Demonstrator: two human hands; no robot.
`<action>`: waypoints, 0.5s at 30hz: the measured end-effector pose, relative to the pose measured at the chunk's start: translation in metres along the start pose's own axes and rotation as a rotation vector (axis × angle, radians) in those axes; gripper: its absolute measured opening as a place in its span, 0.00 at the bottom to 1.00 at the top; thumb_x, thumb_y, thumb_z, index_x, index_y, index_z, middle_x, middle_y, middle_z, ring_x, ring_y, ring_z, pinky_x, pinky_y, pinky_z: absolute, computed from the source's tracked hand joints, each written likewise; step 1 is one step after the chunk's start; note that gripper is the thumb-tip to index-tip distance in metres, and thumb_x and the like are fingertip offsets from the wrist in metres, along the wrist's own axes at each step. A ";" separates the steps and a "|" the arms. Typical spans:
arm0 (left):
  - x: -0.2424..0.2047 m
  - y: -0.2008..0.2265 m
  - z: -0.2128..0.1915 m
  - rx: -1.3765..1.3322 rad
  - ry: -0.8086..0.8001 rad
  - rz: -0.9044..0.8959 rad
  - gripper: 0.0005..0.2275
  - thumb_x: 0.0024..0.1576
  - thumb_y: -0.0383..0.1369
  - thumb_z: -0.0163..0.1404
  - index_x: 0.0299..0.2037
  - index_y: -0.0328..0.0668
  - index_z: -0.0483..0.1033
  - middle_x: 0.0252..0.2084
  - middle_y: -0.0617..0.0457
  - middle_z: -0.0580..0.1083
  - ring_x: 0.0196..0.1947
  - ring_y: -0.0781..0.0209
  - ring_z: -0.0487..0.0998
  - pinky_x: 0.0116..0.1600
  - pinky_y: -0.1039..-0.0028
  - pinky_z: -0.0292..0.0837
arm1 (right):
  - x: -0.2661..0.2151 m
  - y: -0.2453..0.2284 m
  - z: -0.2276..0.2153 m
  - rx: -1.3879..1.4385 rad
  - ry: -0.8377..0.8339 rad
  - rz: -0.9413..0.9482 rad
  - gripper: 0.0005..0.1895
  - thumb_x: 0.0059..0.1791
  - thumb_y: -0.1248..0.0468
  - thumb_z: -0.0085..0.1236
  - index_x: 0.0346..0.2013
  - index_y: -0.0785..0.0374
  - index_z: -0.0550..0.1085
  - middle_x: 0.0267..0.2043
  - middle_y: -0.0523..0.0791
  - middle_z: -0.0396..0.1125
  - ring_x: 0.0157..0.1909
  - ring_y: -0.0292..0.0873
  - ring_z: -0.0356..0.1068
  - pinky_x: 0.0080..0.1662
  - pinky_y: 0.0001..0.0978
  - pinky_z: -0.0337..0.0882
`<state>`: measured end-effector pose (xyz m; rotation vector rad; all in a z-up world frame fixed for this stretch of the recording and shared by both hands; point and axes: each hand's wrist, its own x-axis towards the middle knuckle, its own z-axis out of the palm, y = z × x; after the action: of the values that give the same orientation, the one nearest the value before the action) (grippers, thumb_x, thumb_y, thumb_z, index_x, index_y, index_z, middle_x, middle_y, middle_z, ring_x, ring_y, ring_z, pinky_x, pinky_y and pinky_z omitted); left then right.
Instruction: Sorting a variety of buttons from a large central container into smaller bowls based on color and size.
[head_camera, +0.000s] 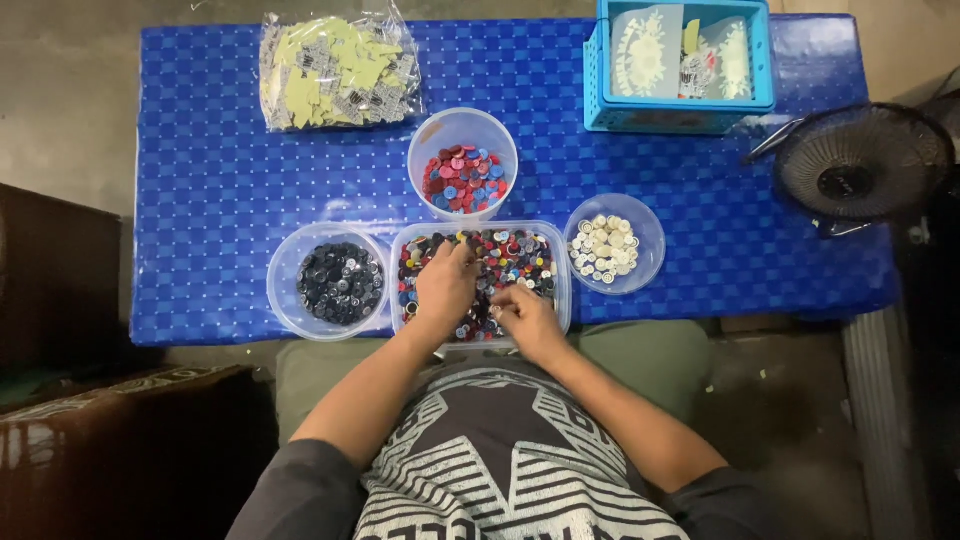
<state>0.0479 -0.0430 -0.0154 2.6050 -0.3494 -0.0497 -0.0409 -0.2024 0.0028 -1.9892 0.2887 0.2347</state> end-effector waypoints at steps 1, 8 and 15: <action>-0.004 0.005 -0.010 -0.068 -0.038 -0.071 0.06 0.55 0.37 0.56 0.37 0.49 0.75 0.34 0.52 0.72 0.32 0.46 0.81 0.37 0.63 0.76 | -0.001 -0.001 0.002 -0.024 0.043 -0.135 0.13 0.45 0.65 0.66 0.44 0.52 0.81 0.41 0.46 0.76 0.42 0.48 0.79 0.43 0.39 0.78; -0.041 0.006 -0.004 -0.357 -0.456 -0.272 0.08 0.54 0.45 0.56 0.38 0.58 0.81 0.38 0.54 0.79 0.44 0.47 0.82 0.49 0.59 0.77 | -0.001 0.015 0.000 0.085 0.009 -0.127 0.08 0.51 0.59 0.63 0.43 0.55 0.81 0.36 0.43 0.79 0.40 0.41 0.79 0.42 0.34 0.77; -0.037 -0.011 -0.060 -0.238 -0.165 -0.261 0.06 0.59 0.38 0.54 0.43 0.55 0.81 0.41 0.53 0.78 0.40 0.48 0.81 0.46 0.60 0.77 | -0.001 -0.010 -0.086 0.221 0.543 0.200 0.05 0.52 0.68 0.54 0.40 0.56 0.76 0.29 0.43 0.69 0.24 0.38 0.66 0.30 0.27 0.65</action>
<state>0.0210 0.0043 0.0300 2.3984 -0.0534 -0.3751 -0.0353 -0.2757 0.0477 -1.7734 0.8256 -0.2126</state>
